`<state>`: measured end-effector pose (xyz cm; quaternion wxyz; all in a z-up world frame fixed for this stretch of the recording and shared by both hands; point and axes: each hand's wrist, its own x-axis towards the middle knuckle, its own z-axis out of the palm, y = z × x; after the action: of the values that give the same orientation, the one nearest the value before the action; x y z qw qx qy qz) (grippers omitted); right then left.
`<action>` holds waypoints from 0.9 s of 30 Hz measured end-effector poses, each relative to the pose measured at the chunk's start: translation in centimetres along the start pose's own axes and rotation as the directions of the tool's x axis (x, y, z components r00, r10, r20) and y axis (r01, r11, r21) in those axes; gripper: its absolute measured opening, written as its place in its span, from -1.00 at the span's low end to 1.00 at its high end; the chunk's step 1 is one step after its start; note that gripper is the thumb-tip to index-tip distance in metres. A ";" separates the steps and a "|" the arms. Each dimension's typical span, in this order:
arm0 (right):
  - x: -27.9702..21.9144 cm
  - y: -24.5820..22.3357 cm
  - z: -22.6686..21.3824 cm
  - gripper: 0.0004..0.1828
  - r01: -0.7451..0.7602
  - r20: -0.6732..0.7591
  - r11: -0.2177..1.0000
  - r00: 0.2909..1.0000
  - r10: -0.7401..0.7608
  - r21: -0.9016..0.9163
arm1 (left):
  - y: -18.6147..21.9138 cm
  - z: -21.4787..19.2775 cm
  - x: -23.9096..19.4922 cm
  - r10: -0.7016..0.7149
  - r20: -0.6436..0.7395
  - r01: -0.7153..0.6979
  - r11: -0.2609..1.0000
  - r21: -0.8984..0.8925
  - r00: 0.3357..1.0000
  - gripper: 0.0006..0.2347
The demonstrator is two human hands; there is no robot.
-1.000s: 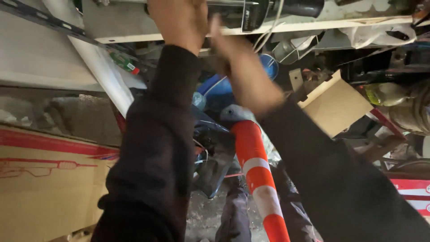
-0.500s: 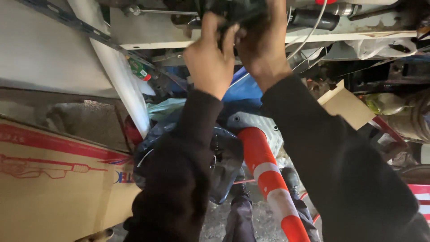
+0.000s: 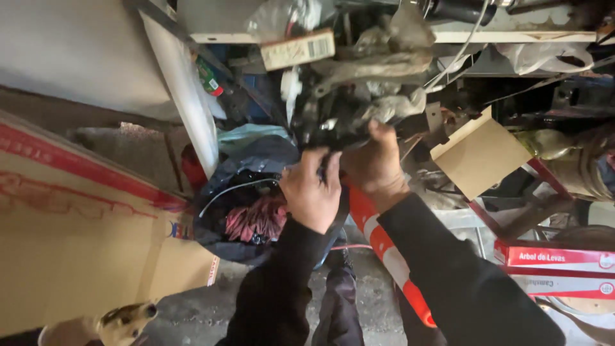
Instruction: The person retrieves a black tray of metal parts from a shelf and sorts through them by hand, picking up individual pieces to inspect and compare. They then retrieve a second tray of bolts and a plastic bag containing additional parts, continuing to sort and examine the items.
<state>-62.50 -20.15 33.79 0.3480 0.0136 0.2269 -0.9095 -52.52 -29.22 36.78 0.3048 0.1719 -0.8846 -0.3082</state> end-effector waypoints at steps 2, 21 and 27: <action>-2.1 1.5 -1.2 -0.29 -0.062 0.043 0.996 0.997 0.060 0.057 | 0.6 -1.3 -2.5 -0.061 -0.005 0.061 0.998 0.027 0.998 -0.86; -32.8 -6.6 -2.8 -0.15 -0.277 -0.196 0.961 0.942 0.274 0.010 | 14.7 -23.6 -25.2 -0.107 0.237 0.170 0.949 -0.265 0.966 -0.76; -44.0 -11.9 -2.5 -0.14 -0.476 -0.200 0.879 0.862 0.465 -0.007 | 14.5 -24.7 -22.6 -0.554 0.464 0.716 0.442 -0.540 0.691 -0.61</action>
<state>-37.12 16.26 44.34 0.5360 0.1464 0.2748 -0.7847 -21.18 -18.06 51.87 0.1067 0.3317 -0.5996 -0.7205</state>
